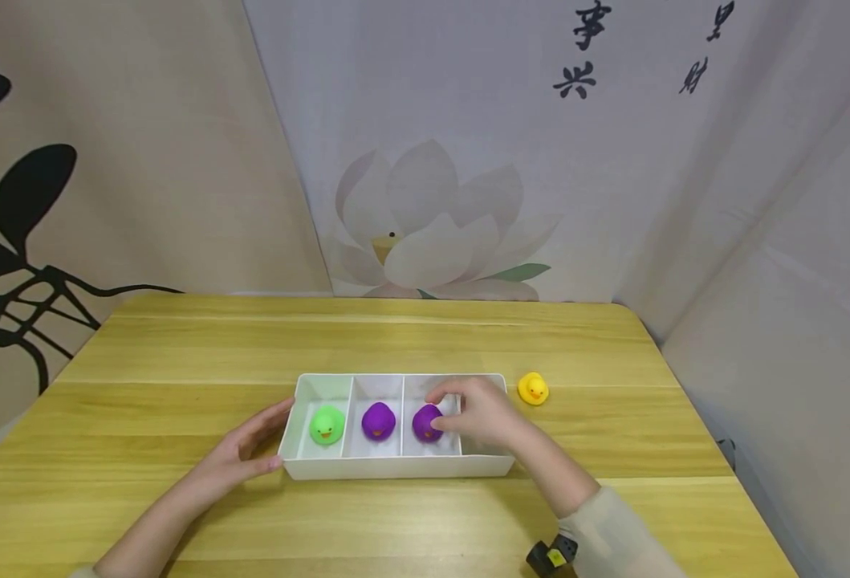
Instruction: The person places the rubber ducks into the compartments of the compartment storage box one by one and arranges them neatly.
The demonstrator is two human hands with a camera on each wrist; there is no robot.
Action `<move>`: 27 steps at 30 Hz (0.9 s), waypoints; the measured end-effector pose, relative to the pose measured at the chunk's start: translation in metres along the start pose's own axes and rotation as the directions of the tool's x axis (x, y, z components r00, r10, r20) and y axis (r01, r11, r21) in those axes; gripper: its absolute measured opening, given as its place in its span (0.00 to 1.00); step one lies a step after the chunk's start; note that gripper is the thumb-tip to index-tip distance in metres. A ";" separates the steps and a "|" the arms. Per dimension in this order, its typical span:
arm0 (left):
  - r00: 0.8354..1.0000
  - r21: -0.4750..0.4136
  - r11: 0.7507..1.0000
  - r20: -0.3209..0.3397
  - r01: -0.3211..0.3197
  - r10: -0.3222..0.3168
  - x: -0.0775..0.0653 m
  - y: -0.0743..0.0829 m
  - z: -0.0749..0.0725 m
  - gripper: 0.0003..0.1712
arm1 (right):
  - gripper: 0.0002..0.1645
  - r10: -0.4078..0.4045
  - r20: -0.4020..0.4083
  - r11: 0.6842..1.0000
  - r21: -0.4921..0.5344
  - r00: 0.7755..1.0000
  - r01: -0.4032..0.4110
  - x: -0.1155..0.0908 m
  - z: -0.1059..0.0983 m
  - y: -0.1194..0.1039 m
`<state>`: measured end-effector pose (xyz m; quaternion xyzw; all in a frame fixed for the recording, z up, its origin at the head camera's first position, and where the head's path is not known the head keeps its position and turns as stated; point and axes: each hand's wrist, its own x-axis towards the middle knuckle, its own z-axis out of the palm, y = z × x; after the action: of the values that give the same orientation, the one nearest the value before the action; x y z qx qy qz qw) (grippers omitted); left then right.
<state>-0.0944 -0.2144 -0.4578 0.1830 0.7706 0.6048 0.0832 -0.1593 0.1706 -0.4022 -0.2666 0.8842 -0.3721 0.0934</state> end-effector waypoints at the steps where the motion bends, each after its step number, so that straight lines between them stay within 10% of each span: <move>1: 1.000 0.001 1.000 -0.001 0.000 0.000 0.000 0.000 0.000 0.43 | 0.14 0.003 -0.012 1.000 0.018 1.000 -0.003 -0.002 -0.001 -0.001; 27: 1.000 0.006 1.000 -0.002 0.003 -0.003 0.000 0.002 0.002 0.43 | 0.14 0.012 -0.329 0.987 0.154 0.944 0.041 -0.045 -0.037 0.013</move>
<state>-0.0934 -0.2128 -0.4567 0.1817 0.7728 0.6024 0.0828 -0.1396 0.2249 -0.3866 -0.1989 0.8529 -0.4813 -0.0371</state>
